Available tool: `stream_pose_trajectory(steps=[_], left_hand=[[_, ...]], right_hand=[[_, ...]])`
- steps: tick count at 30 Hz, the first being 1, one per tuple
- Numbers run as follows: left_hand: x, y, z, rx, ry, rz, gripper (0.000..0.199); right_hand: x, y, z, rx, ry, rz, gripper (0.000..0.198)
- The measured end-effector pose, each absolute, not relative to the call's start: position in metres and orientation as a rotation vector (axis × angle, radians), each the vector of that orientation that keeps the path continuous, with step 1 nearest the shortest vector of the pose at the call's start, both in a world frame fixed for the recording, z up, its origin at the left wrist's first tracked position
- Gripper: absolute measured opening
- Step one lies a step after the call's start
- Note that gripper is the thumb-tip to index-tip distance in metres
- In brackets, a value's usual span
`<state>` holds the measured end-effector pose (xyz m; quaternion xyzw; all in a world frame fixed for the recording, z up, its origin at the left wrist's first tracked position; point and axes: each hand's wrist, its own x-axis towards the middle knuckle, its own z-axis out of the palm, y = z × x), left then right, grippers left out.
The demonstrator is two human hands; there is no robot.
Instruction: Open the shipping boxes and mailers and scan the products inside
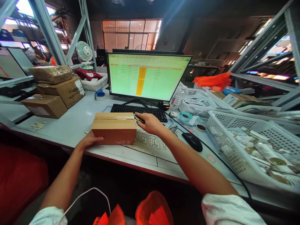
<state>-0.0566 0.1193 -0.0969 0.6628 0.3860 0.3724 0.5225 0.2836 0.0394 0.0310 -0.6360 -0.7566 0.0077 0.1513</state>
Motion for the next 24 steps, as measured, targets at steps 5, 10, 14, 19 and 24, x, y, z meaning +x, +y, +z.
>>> stream_pose_trajectory(steps=[5,10,14,19,24], left_hand=[[-0.055,0.118,-0.096,1.629,0.931,0.941,0.108],[-0.054,0.117,-0.094,1.652,0.913,0.962,0.113],[-0.051,0.113,-0.095,1.656,0.881,0.999,0.108],[-0.054,0.096,-0.07,1.783,0.991,1.129,0.117],[-0.054,0.056,-0.004,2.402,1.528,1.371,0.123]], right_hand=[[0.279,0.021,0.036,-1.844,-2.245,-0.029,0.056],[0.286,-0.002,0.036,-1.691,-2.299,0.024,0.055],[0.293,-0.018,0.029,-1.557,-2.302,0.129,0.052],[0.309,-0.02,0.019,-1.574,-2.15,0.179,0.054],[0.317,-0.02,0.023,-1.756,-2.07,0.089,0.069]])
